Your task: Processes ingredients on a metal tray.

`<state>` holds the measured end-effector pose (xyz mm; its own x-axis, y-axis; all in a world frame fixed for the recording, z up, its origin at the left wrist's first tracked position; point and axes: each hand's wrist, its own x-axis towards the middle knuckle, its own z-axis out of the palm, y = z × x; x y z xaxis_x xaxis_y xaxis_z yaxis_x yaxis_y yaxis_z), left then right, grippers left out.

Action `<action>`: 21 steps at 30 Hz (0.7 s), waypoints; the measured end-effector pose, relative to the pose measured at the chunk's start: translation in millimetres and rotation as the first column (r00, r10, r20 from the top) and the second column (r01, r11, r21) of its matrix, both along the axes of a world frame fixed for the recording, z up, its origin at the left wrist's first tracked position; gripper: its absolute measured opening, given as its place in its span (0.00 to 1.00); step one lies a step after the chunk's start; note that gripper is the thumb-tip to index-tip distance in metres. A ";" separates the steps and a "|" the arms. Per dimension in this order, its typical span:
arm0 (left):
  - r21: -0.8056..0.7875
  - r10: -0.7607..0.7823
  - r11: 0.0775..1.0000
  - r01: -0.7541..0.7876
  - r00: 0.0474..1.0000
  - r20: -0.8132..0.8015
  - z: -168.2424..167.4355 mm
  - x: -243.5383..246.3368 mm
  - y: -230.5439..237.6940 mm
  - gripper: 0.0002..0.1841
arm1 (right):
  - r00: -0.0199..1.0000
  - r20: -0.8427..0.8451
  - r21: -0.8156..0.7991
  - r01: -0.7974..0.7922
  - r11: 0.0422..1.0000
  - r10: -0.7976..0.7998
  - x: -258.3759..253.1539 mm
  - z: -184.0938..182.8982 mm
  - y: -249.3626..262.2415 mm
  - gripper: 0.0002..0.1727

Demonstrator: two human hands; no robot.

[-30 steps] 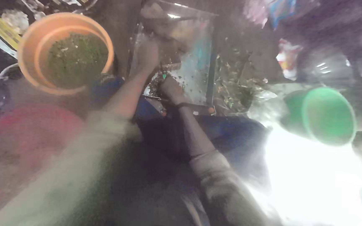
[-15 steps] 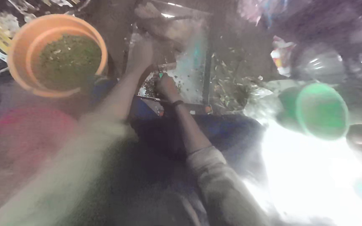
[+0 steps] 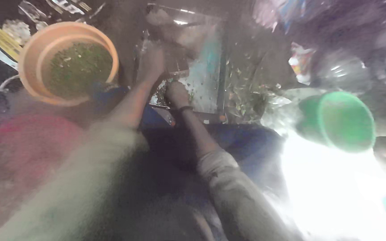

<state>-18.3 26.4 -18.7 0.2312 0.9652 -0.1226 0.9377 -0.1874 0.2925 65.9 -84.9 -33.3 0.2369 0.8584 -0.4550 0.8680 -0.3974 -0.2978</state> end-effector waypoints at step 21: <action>-0.054 0.092 0.995 -0.090 0.995 0.037 2.3 0.4 -4.5 0.16 | 0.992 -0.117 -0.051 -0.053 0.997 0.047 -1.3 26.0 -9.5 0.29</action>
